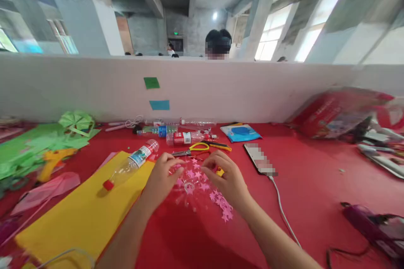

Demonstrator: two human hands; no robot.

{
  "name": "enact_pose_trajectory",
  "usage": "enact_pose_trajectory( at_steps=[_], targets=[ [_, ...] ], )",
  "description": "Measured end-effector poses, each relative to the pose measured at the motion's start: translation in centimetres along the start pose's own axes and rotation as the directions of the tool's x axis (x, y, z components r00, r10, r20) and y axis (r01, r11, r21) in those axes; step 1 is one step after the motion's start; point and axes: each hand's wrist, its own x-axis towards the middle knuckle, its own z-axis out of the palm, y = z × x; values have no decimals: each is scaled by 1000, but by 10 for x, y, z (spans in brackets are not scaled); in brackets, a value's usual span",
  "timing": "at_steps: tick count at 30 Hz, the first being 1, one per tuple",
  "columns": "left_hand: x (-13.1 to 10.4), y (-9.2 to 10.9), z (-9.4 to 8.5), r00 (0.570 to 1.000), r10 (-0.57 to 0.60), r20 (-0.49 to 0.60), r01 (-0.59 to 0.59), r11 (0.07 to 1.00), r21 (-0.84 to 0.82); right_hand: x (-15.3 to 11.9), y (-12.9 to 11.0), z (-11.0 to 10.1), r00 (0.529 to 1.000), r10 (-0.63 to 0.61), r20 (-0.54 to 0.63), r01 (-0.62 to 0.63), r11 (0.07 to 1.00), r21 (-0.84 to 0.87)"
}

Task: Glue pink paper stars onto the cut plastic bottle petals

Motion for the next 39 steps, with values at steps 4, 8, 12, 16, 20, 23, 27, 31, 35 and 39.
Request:
enact_pose_trajectory(
  at_steps=[4,8,12,16,20,23,27,31,35,39],
  targets=[
    [11,-4,1,998,57,28,-57,998,6,1,5,6,999,35,11,-35,999,-1],
    [12,-9,4,999,42,9,-41,998,-49,0,3,10,996,77,42,-77,997,14],
    [9,-11,6,1000,1,25,2,992,-125,-1,2,14,995,72,61,-74,997,19],
    [8,-9,10,1000,8,30,-3,984,-176,-1,8,16,995,86,51,-86,996,11],
    [4,-5,15,1000,-14,-28,10,988,-155,0,11,14,994,99,42,-100,995,6],
    [-1,-2,18,997,-60,-48,54,991,-119,0,10,12,995,91,32,-91,996,-7],
    [-7,0,24,995,-83,-60,76,991,-112,-2,8,15,995,83,50,-82,997,-12],
    [-13,-4,30,995,-74,-74,61,985,-161,-5,9,24,995,62,73,-61,998,-14],
    [-17,-5,33,992,-108,-72,91,974,-208,-8,11,32,994,-5,111,8,1000,-21],
    [-21,-1,31,983,-180,-44,163,953,-254,-13,13,36,991,2,133,8,997,-75]
  ],
)
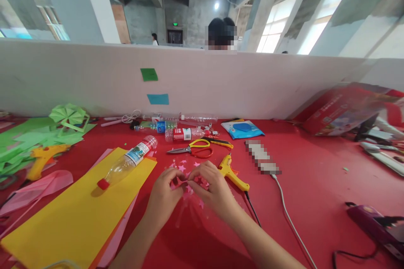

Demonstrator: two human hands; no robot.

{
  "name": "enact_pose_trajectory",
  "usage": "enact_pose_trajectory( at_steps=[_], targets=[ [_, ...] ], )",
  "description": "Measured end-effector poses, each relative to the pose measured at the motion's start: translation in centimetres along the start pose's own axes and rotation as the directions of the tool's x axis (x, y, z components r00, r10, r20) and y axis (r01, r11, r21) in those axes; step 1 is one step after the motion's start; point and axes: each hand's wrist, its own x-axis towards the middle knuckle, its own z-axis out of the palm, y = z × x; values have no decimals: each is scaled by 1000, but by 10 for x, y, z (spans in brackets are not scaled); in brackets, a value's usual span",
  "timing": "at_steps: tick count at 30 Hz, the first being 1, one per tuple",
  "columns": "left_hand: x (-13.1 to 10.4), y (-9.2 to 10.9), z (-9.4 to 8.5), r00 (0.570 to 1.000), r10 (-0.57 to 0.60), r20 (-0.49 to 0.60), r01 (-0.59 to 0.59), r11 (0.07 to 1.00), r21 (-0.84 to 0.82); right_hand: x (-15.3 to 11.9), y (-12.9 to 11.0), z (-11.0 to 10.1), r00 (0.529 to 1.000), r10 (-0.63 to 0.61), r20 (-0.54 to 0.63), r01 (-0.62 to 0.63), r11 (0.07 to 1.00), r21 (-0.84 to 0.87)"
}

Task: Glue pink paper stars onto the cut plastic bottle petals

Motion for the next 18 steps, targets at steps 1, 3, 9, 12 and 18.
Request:
enact_pose_trajectory(
  at_steps=[1,3,9,12,18],
  targets=[
    [-1,1,0,1000,-25,1,25,1000,-7,-1,1,1,1000,8,-3,-8,1000,-24],
    [-1,1,0,998,-64,4,64,998,-21,-3,2,1,1000,19,-14,-19,998,-60],
    [-3,1,0,996,-78,41,81,992,-92,-8,5,0,998,47,-48,-49,998,-44],
    [-5,1,1,996,-68,48,75,987,-144,-9,4,-1,996,80,-45,-80,997,3],
    [-12,3,6,999,-18,39,22,994,-108,-14,5,-1,992,-109,-70,102,990,-95]
  ],
)
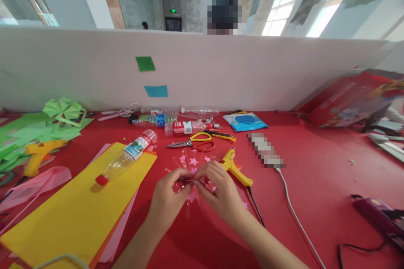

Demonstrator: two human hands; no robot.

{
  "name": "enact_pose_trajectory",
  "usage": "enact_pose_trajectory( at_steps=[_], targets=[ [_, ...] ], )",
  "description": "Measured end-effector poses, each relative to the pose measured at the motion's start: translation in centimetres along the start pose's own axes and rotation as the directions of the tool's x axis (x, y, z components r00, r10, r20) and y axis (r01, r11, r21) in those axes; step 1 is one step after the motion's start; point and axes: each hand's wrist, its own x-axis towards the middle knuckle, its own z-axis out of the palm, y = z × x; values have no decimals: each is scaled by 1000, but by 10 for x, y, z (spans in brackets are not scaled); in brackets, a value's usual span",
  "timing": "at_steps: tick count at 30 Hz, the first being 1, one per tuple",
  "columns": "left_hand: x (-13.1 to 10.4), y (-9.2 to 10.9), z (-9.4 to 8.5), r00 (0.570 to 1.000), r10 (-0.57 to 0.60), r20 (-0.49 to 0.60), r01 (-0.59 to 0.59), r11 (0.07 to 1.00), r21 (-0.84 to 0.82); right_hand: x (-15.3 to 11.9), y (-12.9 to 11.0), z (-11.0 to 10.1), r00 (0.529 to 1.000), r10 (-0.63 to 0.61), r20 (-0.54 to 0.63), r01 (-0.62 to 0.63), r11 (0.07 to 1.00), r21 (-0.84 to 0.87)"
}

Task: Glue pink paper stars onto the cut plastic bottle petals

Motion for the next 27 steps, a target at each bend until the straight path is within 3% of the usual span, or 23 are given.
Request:
enact_pose_trajectory(
  at_steps=[4,10,16,27],
  targets=[
    [-3,-1,2,998,58,-8,-58,997,43,-6,4,1,981,-193,6,192,973,-129],
    [-5,-3,2,990,135,-49,-130,986,107,-11,7,-1,958,-286,25,283,924,-257],
    [-5,-2,2,982,181,-46,-173,976,134,-10,7,-2,962,-272,21,269,935,-232],
    [-6,1,-1,998,47,37,-48,999,10,-8,4,1,996,-67,-58,64,997,-50]
  ],
)
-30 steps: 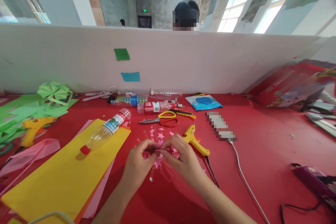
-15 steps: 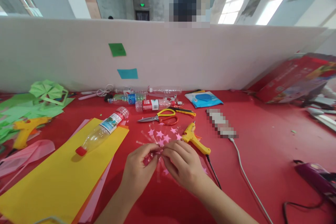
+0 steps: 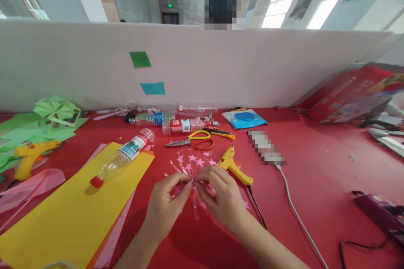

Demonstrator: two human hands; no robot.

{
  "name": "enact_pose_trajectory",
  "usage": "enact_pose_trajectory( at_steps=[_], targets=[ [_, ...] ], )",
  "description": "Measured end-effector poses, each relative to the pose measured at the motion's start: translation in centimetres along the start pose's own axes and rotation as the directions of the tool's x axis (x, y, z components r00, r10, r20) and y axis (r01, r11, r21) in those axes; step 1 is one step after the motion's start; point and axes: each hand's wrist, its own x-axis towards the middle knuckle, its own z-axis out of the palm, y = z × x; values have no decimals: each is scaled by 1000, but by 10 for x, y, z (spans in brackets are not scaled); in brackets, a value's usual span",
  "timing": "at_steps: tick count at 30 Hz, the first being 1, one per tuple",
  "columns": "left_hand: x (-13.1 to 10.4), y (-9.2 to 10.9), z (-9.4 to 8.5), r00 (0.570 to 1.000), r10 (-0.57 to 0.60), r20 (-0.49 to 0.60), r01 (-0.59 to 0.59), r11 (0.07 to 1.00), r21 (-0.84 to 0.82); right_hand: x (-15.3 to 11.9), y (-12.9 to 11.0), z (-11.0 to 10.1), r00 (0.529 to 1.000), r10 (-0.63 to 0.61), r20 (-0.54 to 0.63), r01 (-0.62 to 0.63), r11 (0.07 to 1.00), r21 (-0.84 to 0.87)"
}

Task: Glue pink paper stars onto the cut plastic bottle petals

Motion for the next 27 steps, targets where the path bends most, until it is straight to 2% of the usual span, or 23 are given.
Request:
enact_pose_trajectory(
  at_steps=[5,11,27],
  targets=[
    [-1,0,0,998,-61,15,61,997,-46,2,-1,1,994,112,10,-112,993,46],
    [1,0,2,995,-93,26,95,993,-76,3,-2,2,985,172,-9,-171,984,48],
    [5,-6,6,997,-73,-36,73,997,4,1,-2,6,994,107,-1,-107,994,-24]
  ],
)
